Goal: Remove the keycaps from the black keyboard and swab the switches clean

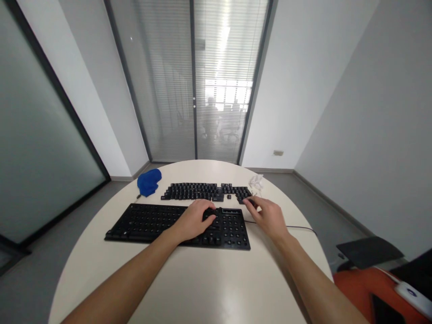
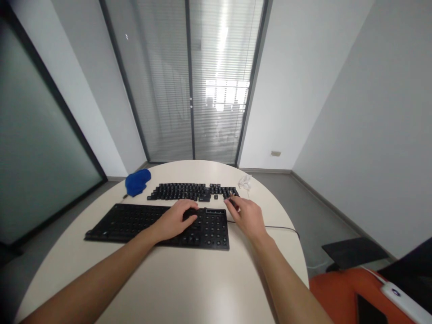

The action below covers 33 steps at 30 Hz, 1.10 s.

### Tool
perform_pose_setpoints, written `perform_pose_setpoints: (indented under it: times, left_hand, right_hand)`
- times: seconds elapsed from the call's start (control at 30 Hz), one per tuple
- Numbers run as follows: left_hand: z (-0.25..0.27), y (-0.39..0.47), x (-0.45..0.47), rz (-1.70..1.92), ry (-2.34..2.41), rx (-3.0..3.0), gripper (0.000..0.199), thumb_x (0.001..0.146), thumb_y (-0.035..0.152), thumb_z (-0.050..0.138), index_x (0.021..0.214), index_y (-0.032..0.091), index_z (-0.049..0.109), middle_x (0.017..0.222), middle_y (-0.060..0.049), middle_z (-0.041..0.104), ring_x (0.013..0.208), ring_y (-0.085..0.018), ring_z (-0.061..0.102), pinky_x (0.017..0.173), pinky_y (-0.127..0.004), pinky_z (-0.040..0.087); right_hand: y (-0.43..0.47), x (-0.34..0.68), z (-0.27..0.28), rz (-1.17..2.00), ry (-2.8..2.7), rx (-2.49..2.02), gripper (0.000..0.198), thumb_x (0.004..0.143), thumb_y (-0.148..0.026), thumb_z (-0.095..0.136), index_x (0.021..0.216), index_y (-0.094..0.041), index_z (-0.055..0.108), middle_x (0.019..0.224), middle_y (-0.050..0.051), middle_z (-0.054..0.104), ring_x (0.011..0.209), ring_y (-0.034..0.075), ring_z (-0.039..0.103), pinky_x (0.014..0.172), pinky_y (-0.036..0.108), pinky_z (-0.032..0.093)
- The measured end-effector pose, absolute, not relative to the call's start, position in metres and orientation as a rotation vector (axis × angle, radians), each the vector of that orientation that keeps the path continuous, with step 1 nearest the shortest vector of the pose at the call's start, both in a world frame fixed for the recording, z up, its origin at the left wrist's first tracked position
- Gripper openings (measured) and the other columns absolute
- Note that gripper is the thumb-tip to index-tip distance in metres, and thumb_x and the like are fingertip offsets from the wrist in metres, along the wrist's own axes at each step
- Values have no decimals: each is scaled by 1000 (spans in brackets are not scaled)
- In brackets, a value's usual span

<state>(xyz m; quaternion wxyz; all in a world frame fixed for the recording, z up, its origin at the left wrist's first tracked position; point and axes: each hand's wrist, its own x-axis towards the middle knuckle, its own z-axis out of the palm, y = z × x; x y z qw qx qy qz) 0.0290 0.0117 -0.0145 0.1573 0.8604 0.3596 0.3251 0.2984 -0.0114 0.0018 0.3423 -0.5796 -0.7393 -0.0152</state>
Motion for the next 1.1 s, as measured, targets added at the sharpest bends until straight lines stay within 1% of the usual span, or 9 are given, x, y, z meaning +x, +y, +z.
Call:
perform_pose_setpoints:
  times: [0.07, 0.17, 0.33, 0.57, 0.7, 0.83, 0.97, 1.03, 1.1]
  left_hand:
    - [-9, 8, 21, 771, 885, 2630, 32, 87, 28, 65, 118, 21, 61, 126, -8, 62, 122, -26, 52, 110, -45, 38]
    - [-6, 5, 12, 634, 826, 2720, 43, 86, 36, 66, 126, 22, 58, 138, -10, 56, 130, -29, 47, 114, -49, 33]
    - [-13, 7, 11, 617, 868, 2683, 43, 86, 25, 61, 128, 21, 56, 143, -10, 51, 132, -27, 46, 114, -46, 34]
    - [-14, 8, 11, 614, 890, 2666, 44, 83, 19, 60, 126, 21, 57, 142, -10, 53, 131, -27, 47, 114, -45, 35]
    - [-15, 9, 11, 612, 893, 2660, 42, 82, 21, 62, 124, 20, 58, 142, -11, 53, 130, -27, 48, 114, -46, 35]
    - [-17, 11, 11, 608, 883, 2663, 39, 84, 24, 62, 123, 20, 58, 142, -11, 53, 130, -28, 48, 113, -46, 36]
    - [-17, 11, 11, 615, 889, 2649, 40, 83, 22, 62, 123, 21, 59, 141, -11, 54, 130, -28, 49, 112, -45, 37]
    - [-17, 11, 12, 627, 886, 2642, 41, 83, 20, 62, 124, 21, 59, 140, -10, 54, 130, -27, 49, 113, -46, 37]
    - [-17, 11, 12, 639, 876, 2636, 44, 81, 18, 61, 125, 23, 58, 141, -9, 54, 130, -27, 49, 113, -46, 36]
  right_hand:
    - [-16, 290, 3, 172, -1911, -1371, 35, 97, -45, 48, 94, -20, 73, 85, 6, 75, 72, 20, 68, 60, 27, 50]
    - [-21, 277, 0, 485, -1940, -1200, 37, 97, -45, 49, 89, -20, 74, 86, 7, 75, 78, 20, 70, 53, 24, 50]
    - [-23, 259, -6, 765, -2036, -1041, 37, 96, -46, 53, 85, -18, 75, 84, 6, 76, 75, 18, 71, 70, 26, 55]
    - [-27, 245, 5, 751, -2200, -1008, 35, 97, -43, 55, 79, -19, 74, 79, 3, 76, 75, 16, 69, 73, 24, 49]
    - [-27, 236, 17, 787, -2374, -1009, 30, 97, -42, 55, 88, -19, 73, 83, 2, 77, 76, 16, 70, 70, 23, 47]
    - [-20, 226, 29, 718, -2555, -974, 31, 97, -40, 55, 83, -19, 73, 78, 3, 77, 70, 16, 69, 65, 22, 44]
    - [-16, 222, 32, 580, -2651, -942, 30, 93, -42, 61, 79, -20, 75, 64, 1, 72, 54, 14, 61, 52, 22, 37]
    - [-18, 225, 28, 554, -2615, -916, 30, 93, -43, 60, 80, -21, 76, 67, 2, 73, 56, 15, 63, 55, 23, 39]
    - [-21, 229, 23, 604, -2550, -858, 31, 95, -43, 57, 86, -22, 78, 80, 5, 77, 70, 17, 68, 66, 24, 46]
